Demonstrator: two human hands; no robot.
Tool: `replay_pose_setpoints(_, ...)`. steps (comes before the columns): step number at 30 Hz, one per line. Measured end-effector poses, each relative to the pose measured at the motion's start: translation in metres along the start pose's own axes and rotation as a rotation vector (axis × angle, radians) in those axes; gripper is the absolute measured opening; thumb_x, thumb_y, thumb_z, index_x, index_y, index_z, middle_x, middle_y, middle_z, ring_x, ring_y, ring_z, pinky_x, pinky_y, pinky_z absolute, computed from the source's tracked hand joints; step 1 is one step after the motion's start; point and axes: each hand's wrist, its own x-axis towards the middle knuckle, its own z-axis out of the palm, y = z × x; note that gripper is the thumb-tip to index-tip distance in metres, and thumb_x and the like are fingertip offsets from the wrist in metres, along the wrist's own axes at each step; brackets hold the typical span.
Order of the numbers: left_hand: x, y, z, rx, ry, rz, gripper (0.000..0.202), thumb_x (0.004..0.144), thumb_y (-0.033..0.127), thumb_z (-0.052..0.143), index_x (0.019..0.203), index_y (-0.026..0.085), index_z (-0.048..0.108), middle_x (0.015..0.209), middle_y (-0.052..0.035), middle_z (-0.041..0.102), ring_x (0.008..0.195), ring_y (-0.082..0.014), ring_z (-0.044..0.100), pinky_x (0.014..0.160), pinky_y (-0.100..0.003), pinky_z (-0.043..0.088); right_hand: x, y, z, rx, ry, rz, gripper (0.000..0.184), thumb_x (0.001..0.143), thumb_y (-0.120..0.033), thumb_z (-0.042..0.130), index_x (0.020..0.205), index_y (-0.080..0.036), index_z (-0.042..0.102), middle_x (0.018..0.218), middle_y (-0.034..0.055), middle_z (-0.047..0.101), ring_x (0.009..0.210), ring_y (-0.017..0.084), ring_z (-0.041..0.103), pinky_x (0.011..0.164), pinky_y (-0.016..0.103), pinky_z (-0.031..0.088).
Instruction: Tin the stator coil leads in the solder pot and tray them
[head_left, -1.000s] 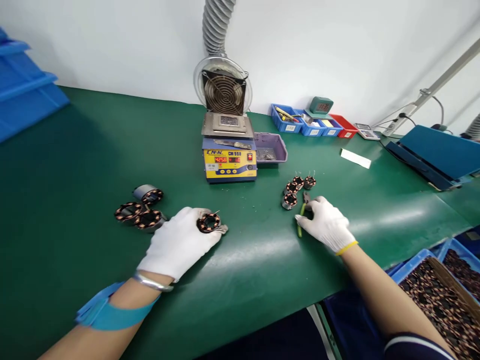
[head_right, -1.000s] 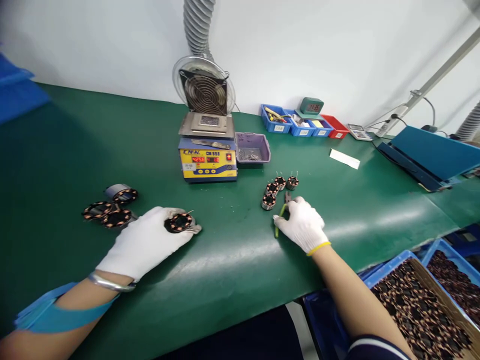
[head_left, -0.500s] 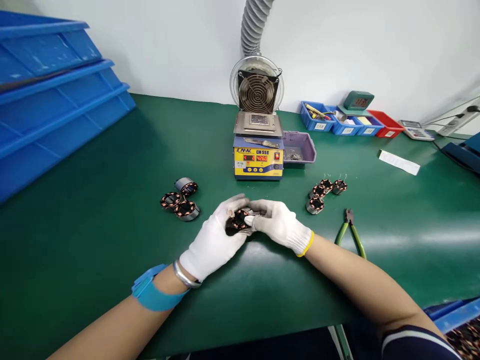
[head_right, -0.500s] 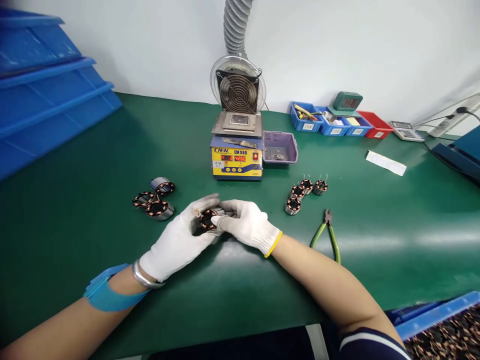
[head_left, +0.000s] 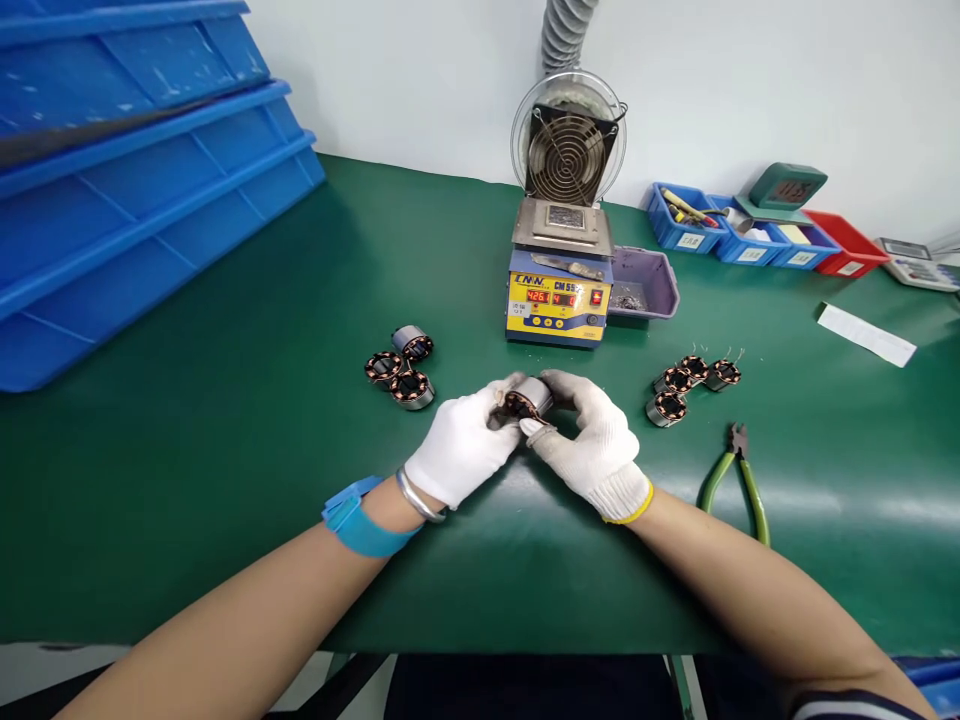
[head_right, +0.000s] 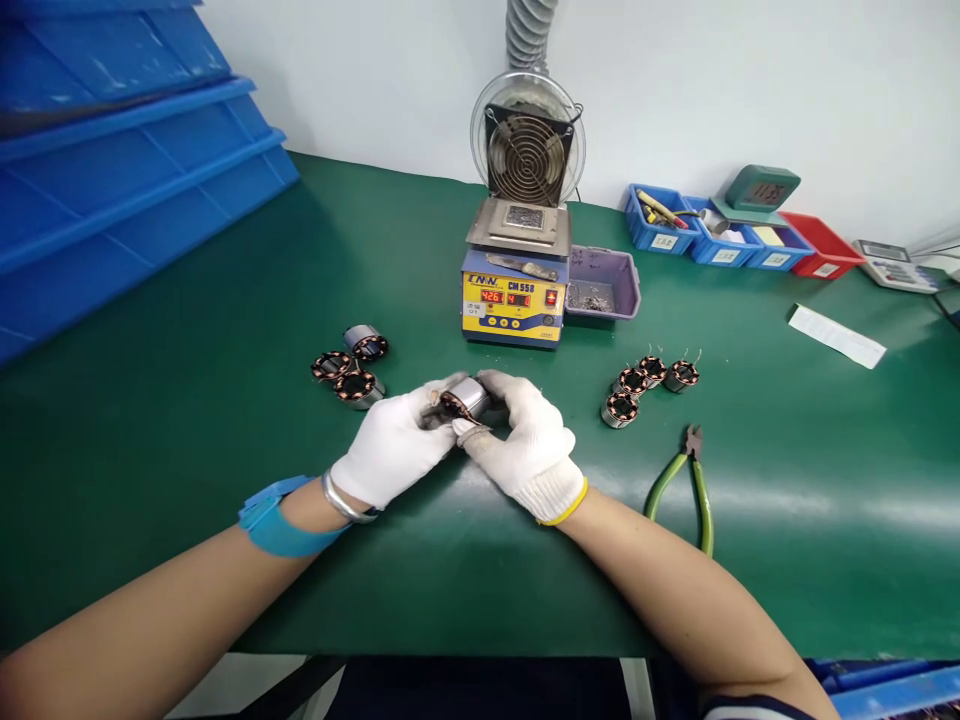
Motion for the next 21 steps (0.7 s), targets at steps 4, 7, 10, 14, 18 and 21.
replay_pose_setpoints(4,0.003,0.009,-0.014,-0.243,-0.273,-0.171,0.018,0.077,0.031,0.06,0.082,0.015,0.066,0.076,-0.0038,0.072,0.065,-0.0158,0.065,0.06,-0.025,0.052,0.001,0.004,-0.001,0.067,-0.022,0.072,0.051,0.071,-0.033,0.07,0.12,-0.021,0.061,0.109,0.0052,0.068,0.092,0.02,0.066,0.085,0.036,0.056)
replay_pose_setpoints(7,0.003,0.02,-0.03,-0.336,-0.346,-0.299,0.015,0.078,0.028,0.056,0.074,0.016,0.063,0.054,0.0,0.064,0.041,-0.0093,0.048,0.04,-0.02,0.037,0.003,0.006,-0.002,0.199,-0.06,0.086,0.052,0.072,-0.033,0.07,0.121,-0.02,0.059,0.108,0.0062,0.068,0.091,0.019,0.067,0.086,0.035,0.056)
replay_pose_setpoints(10,0.001,0.024,-0.049,-0.505,-0.363,-0.291,0.013,0.077,0.028,0.058,0.071,0.017,0.062,0.041,0.0022,0.052,0.035,-0.009,0.039,0.036,-0.021,0.028,0.007,0.003,-0.003,0.253,-0.044,0.116,0.048,0.072,-0.032,0.07,0.118,-0.02,0.06,0.105,0.0057,0.069,0.09,0.018,0.067,0.085,0.034,0.056)
replay_pose_setpoints(14,0.003,0.019,-0.06,-0.769,-0.069,-0.213,0.028,0.081,0.043,0.057,0.067,0.019,0.059,0.04,0.0012,0.047,0.036,-0.0116,0.041,0.037,-0.024,0.029,0.01,-0.002,-0.006,0.333,-0.026,0.151,0.044,0.072,-0.03,0.07,0.113,-0.017,0.061,0.098,0.0052,0.07,0.084,0.017,0.066,0.081,0.033,0.057)
replay_pose_setpoints(18,0.002,0.017,-0.042,-0.561,-0.012,-0.204,0.049,0.087,0.062,0.042,0.084,0.018,0.062,0.067,-0.0049,0.063,0.052,-0.0139,0.053,0.043,-0.026,0.039,0.007,-0.002,-0.006,0.312,-0.003,0.112,0.045,0.071,-0.029,0.071,0.114,-0.017,0.061,0.101,0.0062,0.069,0.086,0.017,0.066,0.084,0.034,0.056)
replay_pose_setpoints(21,-0.005,0.025,-0.027,-0.307,-0.121,-0.189,0.038,0.084,0.054,0.056,0.079,0.016,0.061,0.067,-0.002,0.062,0.055,-0.0115,0.052,0.05,-0.025,0.041,0.004,-0.002,-0.005,0.236,-0.031,0.105,0.048,0.07,-0.031,0.072,0.116,-0.019,0.061,0.106,0.0059,0.069,0.09,0.019,0.067,0.086,0.034,0.056)
